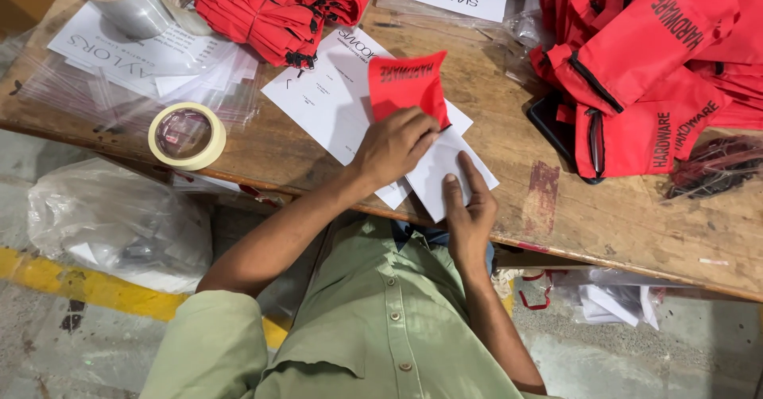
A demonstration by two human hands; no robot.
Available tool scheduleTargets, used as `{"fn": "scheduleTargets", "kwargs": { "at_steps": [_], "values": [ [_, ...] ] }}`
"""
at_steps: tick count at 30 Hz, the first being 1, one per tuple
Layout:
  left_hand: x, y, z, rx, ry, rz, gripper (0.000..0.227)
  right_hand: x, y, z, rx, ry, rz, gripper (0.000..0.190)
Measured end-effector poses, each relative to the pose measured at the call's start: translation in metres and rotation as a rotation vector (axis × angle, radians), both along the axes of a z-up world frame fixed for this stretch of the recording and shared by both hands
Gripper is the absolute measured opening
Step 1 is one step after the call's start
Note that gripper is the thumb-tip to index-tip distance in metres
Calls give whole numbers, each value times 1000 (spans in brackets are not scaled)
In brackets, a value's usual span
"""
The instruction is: The person folds several instruction papers and places them into red drawstring bags, then handles various boxes for sandpaper and drill parts by hand.
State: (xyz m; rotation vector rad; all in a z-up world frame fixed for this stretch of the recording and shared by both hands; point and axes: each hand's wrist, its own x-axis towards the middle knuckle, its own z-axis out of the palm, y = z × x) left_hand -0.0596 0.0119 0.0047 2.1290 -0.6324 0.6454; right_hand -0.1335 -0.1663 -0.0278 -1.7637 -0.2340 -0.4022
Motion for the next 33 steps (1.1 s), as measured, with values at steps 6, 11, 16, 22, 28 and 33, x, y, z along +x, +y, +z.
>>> {"fn": "scheduleTargets", "kwargs": {
  "at_steps": [6, 11, 16, 22, 28, 33],
  "values": [
    [-2, 0, -3, 105, -43, 41, 24, 0, -3, 18, 94, 199, 81, 46],
    [-5, -2, -1, 91, -55, -22, 29, 7, -4, 14, 204, 264, 75, 48],
    [-19, 8, -7, 268, -35, 198, 22, 8, -4, 9, 338, 222, 43, 53],
    [-33, 6, 2, 155, -4, 166, 13, 10, 0, 8, 194, 219, -15, 54],
    [-38, 9, 6, 47, 98, 142, 10, 5, 4, 12, 212, 70, -35, 51],
    [-39, 14, 6, 10, 107, 154, 12, 4, 5, 4, 33, 249, -217, 49]
  ]
}}
